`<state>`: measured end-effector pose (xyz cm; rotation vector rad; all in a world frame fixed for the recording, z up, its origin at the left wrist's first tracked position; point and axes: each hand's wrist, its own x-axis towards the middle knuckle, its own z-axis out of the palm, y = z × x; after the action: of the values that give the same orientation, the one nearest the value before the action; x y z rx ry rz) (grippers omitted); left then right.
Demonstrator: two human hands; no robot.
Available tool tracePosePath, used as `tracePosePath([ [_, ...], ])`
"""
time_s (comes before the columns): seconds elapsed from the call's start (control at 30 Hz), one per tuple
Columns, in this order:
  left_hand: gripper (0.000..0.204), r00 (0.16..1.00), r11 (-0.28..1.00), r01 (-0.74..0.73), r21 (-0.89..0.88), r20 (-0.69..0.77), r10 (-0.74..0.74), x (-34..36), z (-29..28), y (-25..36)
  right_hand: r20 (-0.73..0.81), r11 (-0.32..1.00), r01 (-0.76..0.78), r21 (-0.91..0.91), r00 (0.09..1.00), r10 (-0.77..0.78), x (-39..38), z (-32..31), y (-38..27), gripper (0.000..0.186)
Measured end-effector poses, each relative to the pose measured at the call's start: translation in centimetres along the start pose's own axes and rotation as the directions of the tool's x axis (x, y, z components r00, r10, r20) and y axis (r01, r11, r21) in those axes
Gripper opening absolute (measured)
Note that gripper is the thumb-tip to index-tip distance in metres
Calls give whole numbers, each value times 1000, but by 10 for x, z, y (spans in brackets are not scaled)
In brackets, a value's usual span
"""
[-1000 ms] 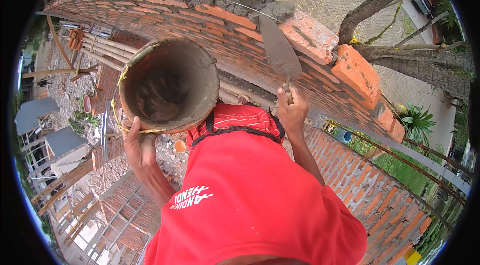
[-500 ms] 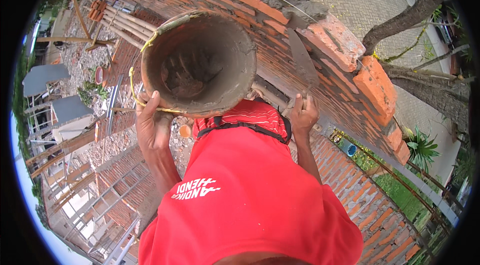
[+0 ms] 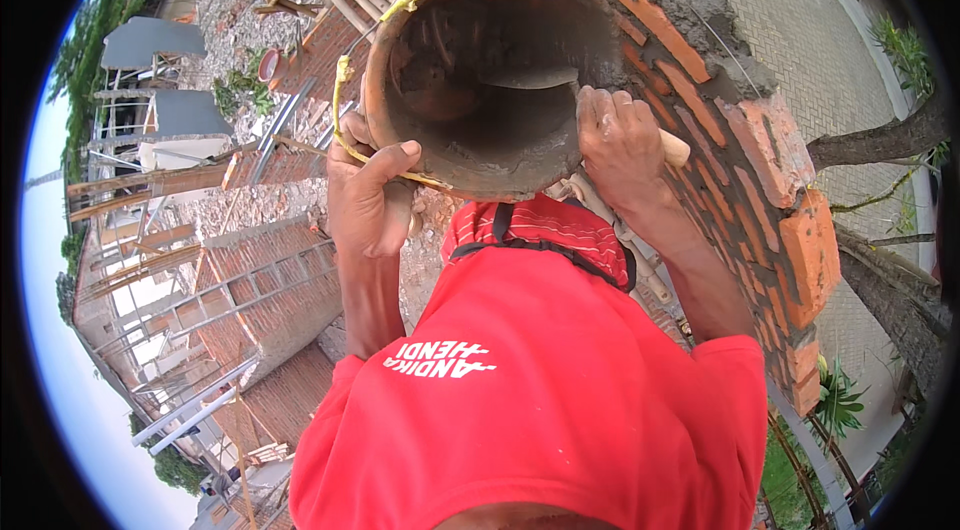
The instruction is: The person scoops mortar from a bucket and spreads it on a brick wall using a trowel. They place bricks onto the mortar, tap them into alignment, and scrape away excess mortar. The person repeats this process to extend the wall.
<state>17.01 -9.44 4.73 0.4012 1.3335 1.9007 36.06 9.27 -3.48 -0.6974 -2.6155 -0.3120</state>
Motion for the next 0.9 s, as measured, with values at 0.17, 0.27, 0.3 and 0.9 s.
tracePosePath([
  [0.17,35,995,999,-48,-13,-90,47,5,4,4,-126,997,-14,70,992,23,35,-1,-6,24],
  [0.27,34,995,996,-86,6,-52,86,14,4,10,-65,984,155,85,987,-150,42,-1,-13,32],
  [0.3,33,995,996,-85,-11,-46,84,17,2,13,26,969,216,118,975,-220,43,1,-13,34],
  [0.9,30,973,979,-204,14,-102,205,22,7,9,-103,970,164,-176,977,-184,68,13,-6,32],
])
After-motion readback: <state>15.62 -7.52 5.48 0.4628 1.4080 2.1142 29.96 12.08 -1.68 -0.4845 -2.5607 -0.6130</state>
